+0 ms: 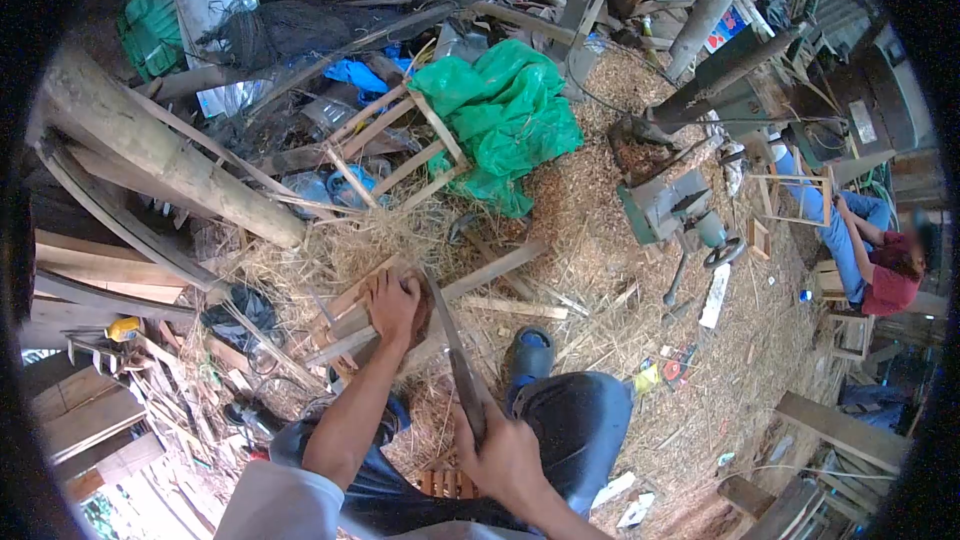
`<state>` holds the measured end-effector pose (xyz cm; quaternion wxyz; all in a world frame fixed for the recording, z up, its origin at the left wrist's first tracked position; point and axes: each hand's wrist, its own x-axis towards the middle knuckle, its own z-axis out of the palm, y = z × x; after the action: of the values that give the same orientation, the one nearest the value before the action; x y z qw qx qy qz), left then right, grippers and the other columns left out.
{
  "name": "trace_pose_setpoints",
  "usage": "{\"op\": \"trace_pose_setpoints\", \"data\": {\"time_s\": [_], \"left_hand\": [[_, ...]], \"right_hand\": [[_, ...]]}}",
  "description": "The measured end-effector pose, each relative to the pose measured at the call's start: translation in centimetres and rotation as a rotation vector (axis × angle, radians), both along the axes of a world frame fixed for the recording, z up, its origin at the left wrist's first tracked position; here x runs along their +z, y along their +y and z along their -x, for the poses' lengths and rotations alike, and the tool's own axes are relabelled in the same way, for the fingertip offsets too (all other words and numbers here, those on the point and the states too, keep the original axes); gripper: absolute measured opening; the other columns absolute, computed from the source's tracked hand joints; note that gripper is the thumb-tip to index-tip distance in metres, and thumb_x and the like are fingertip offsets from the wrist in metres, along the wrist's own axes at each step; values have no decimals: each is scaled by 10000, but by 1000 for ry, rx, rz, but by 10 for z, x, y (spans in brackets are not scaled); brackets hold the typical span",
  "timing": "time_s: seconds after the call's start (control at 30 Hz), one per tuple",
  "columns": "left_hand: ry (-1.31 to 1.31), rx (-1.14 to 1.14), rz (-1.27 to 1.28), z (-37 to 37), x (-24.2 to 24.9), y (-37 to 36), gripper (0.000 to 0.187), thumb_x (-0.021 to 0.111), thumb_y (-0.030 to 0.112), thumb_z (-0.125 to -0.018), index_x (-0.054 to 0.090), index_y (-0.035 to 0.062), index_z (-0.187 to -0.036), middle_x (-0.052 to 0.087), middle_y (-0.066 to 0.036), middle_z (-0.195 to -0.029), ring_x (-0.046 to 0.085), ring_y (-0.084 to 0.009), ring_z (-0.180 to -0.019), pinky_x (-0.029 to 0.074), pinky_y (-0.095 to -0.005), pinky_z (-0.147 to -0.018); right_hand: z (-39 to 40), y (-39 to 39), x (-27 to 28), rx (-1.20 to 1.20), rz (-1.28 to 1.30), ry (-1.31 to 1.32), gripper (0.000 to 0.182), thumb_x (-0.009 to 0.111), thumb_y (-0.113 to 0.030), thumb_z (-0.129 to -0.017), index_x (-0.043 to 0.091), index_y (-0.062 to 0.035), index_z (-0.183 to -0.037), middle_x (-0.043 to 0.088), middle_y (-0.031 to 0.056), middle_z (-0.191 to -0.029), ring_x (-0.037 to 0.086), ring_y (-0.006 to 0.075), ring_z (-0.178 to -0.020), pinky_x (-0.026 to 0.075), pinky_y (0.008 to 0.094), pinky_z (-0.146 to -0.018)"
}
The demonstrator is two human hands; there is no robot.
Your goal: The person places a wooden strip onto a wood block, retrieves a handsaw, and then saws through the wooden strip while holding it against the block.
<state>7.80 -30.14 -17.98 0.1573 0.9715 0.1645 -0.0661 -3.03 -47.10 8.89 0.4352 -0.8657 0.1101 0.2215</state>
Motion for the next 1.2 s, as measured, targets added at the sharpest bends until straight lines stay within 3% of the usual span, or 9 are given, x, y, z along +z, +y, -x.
{"op": "trace_pose_setpoints", "data": {"time_s": [0.23, 0.5, 0.63, 0.73, 0.77, 0.93, 1.0, 1.1, 1.2], "left_hand": [[-77, -37, 2, 6, 7, 1, 370, 546, 320, -832, 560, 59, -1095, 543, -121, -1147, 479, -329, -1139, 384, -490, -937], [-119, -24, -11, 12, -18, 3, 364, 544, 322, -833, 561, 50, -1075, 548, -143, -1121, 478, -333, -1139, 351, -471, -977], [-132, -71, -69, 16, 4, -5, 356, 550, 324, -845, 566, 67, -1092, 550, -129, -1141, 499, -326, -1129, 366, -470, -961], [-99, -37, -14, 6, 3, 0, 364, 550, 321, -843, 573, 74, -1109, 559, -128, -1147, 502, -317, -1137, 366, -473, -974], [-97, -38, -5, 1, 2, -1, 364, 550, 321, -843, 573, 74, -1109, 559, -128, -1147, 502, -317, -1137, 366, -473, -974], [-105, -33, -69, 9, -1, -1, 377, 550, 360, -845, 604, 47, -1049, 589, -139, -1131, 510, -336, -1111, 356, -490, -1000], [-173, -42, -123, 21, -14, 3, 375, 547, 349, -855, 595, 54, -1080, 584, -142, -1114, 509, -342, -1102, 357, -490, -989], [-75, -19, -2, 16, 2, -3, 459, 533, 362, -867, 542, 60, -1212, 535, -139, -1230, 499, -309, -1173, 332, -489, -1017], [-13, -3, 45, 6, 7, 2, 448, 530, 349, -858, 551, 53, -1194, 548, -141, -1210, 509, -308, -1139, 344, -493, -991]], "right_hand": [[-71, 44, -116, -75, 105, -121, 349, 589, -258, -911, 628, 73, -807, 572, 303, -626, 619, 463, -664, 490, 483, -586], [-7, 2, 6, 10, 57, 74, 388, 600, -295, -907, 636, 85, -838, 556, 309, -595, 609, 485, -642, 492, 502, -582], [-67, 39, -132, -42, -13, -244, 443, 552, -339, -929, 631, 76, -796, 572, 303, -630, 600, 495, -668, 491, 499, -605], [-81, 49, -121, -15, 49, -70, 354, 547, -297, -921, 634, 39, -993, 600, 347, -727, 610, 506, -716, 512, 545, -674], [-63, 43, -119, -22, 46, -139, 402, 546, -315, -927, 634, 54, -794, 576, 301, -655, 593, 498, -690, 490, 498, -628], [-11, 2, 8, 59, 40, 30, 322, 572, -243, -913, 636, 62, -829, 579, 259, -607, 632, 445, -654, 492, 472, -605], [-20, 9, -2, -11, 2, -48, 323, 568, -261, -917, 654, 44, -857, 577, 263, -602, 636, 445, -656, 499, 467, -603], [-65, 32, -134, 1, 77, -97, 357, 564, -282, -920, 648, 59, -853, 579, 291, -626, 630, 454, -652, 501, 471, -606], [-70, 46, -124, 36, 148, -145, 370, 563, -287, -920, 643, 65, -838, 585, 294, -638, 629, 452, -655, 500, 478, -614]]}}
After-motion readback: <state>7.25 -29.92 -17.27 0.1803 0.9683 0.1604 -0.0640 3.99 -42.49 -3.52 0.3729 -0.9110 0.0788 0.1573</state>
